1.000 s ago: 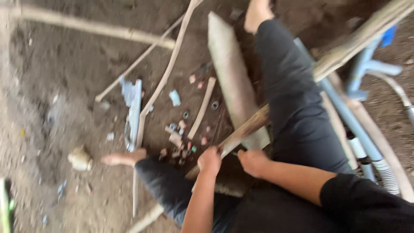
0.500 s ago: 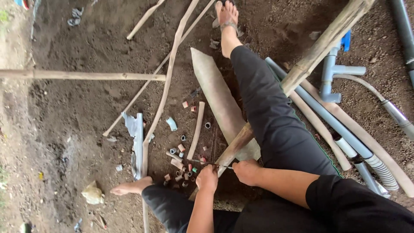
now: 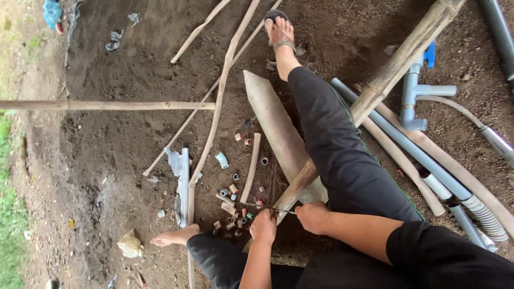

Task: A person uses a handheld saw blade to cut through a bamboo pole while sitting on the ground.

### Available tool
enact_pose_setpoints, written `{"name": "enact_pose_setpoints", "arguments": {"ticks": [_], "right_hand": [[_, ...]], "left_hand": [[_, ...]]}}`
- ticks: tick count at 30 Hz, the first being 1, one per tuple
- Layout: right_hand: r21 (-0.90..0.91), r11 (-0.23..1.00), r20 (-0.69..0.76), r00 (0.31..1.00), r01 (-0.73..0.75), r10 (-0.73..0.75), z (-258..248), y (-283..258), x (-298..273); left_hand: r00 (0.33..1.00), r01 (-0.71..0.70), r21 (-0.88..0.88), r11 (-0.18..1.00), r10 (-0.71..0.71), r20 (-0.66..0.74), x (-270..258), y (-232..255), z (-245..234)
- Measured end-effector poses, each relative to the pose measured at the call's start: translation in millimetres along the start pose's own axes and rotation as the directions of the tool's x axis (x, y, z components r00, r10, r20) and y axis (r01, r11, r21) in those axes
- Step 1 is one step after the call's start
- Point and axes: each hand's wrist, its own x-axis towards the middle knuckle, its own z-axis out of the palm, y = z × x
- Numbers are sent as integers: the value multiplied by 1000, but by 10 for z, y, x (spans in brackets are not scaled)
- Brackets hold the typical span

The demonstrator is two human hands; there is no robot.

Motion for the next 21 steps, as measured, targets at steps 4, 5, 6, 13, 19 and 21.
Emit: {"name": "enact_pose_setpoints", "arguments": {"ticks": [4, 5, 6, 13, 19, 21], "right_hand": [[-115, 993, -99, 994, 35, -47, 157, 57, 38], [-110, 993, -127, 990, 52, -66, 185, 81, 43], [-115, 992, -121, 990, 59, -73, 147, 84, 31], [-730, 465, 324, 853, 501, -410, -65, 199, -30], [-548, 784, 120, 955, 291, -270, -296, 16, -175], [-143, 984, -108, 990, -107, 92, -187, 144, -133]], "left_hand": [[998, -62, 38, 997, 63, -25, -47, -83, 43], [996, -78, 65, 995, 80, -28, -51, -106, 78], [997, -70, 58, 996, 72, -29, -50, -84, 57], [968, -44, 116, 992, 14, 249, -208, 132, -430], [980, 2, -49, 999, 8, 200, -181, -44, -241], [981, 14, -54, 998, -3, 192, -64, -101, -54]]}}
